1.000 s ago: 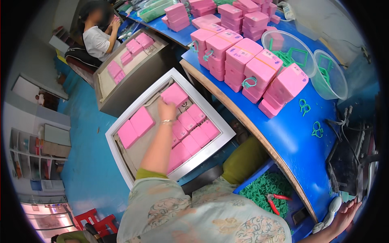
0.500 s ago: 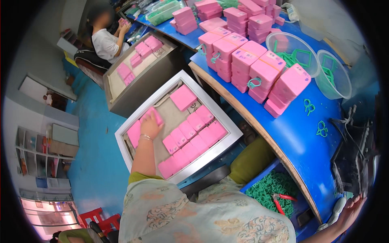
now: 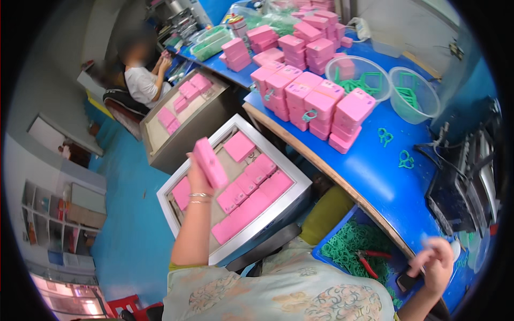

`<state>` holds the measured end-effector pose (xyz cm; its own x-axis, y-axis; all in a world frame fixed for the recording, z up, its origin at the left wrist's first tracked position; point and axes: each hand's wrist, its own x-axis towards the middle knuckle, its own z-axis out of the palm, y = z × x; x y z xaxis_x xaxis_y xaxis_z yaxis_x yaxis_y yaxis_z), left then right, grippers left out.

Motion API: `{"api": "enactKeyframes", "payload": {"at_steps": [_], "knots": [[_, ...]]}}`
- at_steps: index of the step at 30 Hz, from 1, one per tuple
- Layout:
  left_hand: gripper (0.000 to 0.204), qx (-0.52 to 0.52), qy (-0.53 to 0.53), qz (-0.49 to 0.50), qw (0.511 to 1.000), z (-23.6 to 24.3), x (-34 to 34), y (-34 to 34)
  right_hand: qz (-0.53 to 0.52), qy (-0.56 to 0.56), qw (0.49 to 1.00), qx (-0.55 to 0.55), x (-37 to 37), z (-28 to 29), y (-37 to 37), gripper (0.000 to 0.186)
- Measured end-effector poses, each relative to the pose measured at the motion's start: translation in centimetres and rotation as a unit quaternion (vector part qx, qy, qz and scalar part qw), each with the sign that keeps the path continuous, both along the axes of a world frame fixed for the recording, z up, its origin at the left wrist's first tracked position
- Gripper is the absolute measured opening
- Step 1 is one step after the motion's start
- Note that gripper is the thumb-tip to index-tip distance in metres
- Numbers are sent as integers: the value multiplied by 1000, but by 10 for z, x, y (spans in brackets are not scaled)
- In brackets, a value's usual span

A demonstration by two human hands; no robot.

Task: Extracting green wax patterns from silicone molds and preparing them for further processing.

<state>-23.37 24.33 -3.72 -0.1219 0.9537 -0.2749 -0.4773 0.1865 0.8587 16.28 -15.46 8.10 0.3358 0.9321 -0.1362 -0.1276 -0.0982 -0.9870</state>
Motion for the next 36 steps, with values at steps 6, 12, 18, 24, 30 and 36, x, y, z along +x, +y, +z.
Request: {"api": "enactKeyframes", "payload": {"at_steps": [6, 12, 18, 24, 30, 36], "knots": [[52, 28, -211, -515, 830, 37, 154, -109, 119, 36, 989, 81, -62, -12, 80, 121], [47, 153, 33, -535, 830, 82, 249, -211, 16, 110, 980, 165, -75, -18, 74, 107], [113, 251, -37, -717, 649, 67, 246, -227, -98, 93, 975, 175, -71, -26, 51, 94], [120, 281, 29, -754, 593, 80, 243, -230, -103, 65, 983, 140, -64, -22, 47, 82], [107, 223, -14, -734, 642, 69, 244, -221, -101, 125, 976, 145, -53, -29, 45, 78], [66, -42, -316, -664, 676, 72, 237, -198, -67, 390, 887, 237, -26, -34, 35, 80]]}}
